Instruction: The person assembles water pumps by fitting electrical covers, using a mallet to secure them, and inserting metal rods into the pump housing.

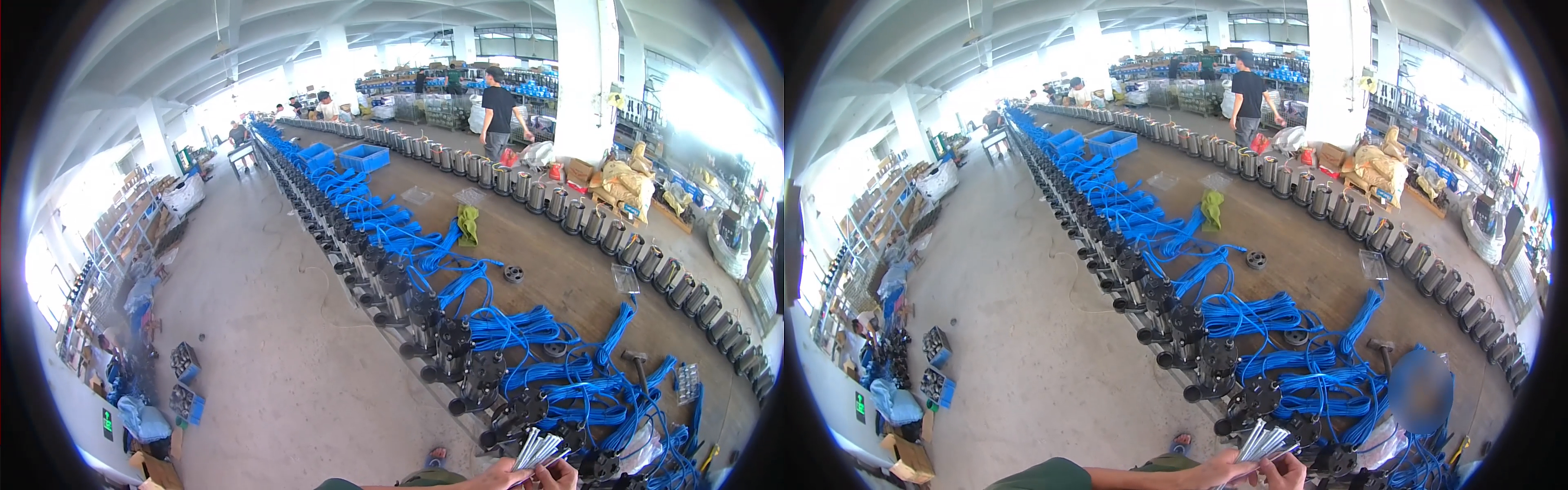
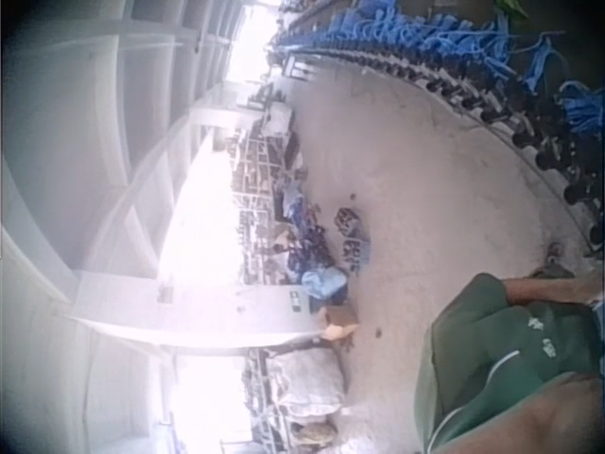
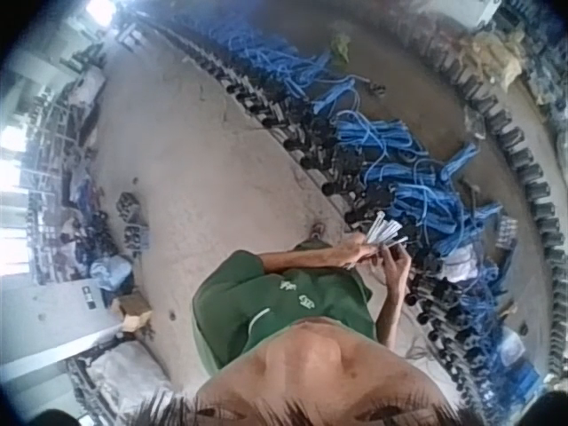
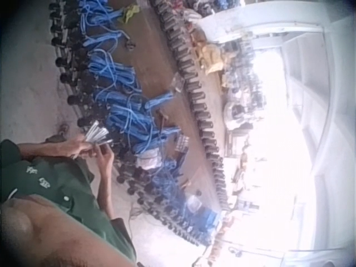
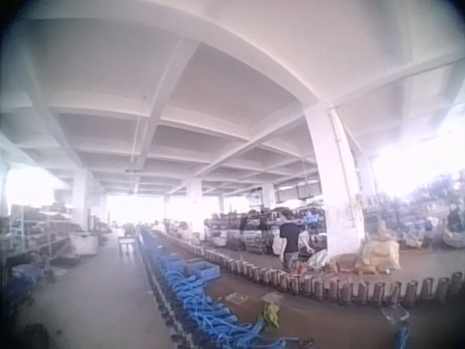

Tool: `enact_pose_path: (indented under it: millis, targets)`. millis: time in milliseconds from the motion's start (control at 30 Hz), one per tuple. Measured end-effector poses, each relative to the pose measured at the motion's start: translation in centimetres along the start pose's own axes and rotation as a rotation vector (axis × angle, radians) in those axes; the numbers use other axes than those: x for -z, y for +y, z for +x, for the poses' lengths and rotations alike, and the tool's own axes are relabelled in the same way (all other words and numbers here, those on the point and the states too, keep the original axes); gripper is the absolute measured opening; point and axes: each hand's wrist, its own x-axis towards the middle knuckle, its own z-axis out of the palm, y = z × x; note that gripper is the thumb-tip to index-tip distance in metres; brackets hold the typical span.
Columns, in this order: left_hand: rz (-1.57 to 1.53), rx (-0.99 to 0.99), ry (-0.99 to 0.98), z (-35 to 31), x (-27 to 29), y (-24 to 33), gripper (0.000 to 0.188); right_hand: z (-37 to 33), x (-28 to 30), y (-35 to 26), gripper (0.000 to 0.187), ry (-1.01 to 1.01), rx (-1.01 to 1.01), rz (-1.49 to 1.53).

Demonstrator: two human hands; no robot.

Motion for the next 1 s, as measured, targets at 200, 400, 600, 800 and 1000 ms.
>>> enact_pose_path:
  millis: [200,400,600,800,1000]
  targets:
    - [0.038,0.190,0.037,2.1,3.0,-4.6,0.032,1.6,2.6,-1.8,0.010,0.338,0.004,0.058]
    - [-0.052,0.217,0.177,-3.6,5.1,0.2,0.028,9.0,5.2,-5.4,0.011,0.616,0.277,-0.240]
    - [-0.145,0.229,0.257,-3.6,3.0,1.1,0.031,11.8,5.1,-4.8,0.013,0.470,0.390,-0.574]
    - [-0.181,0.210,0.239,-4.3,4.5,-0.1,0.033,12.4,2.9,-1.9,0.013,0.367,0.385,-0.845]
    - [-0.292,0.169,0.150,-4.7,6.3,0.5,0.028,12.9,2.1,-1.8,0.014,0.367,0.319,-0.947]
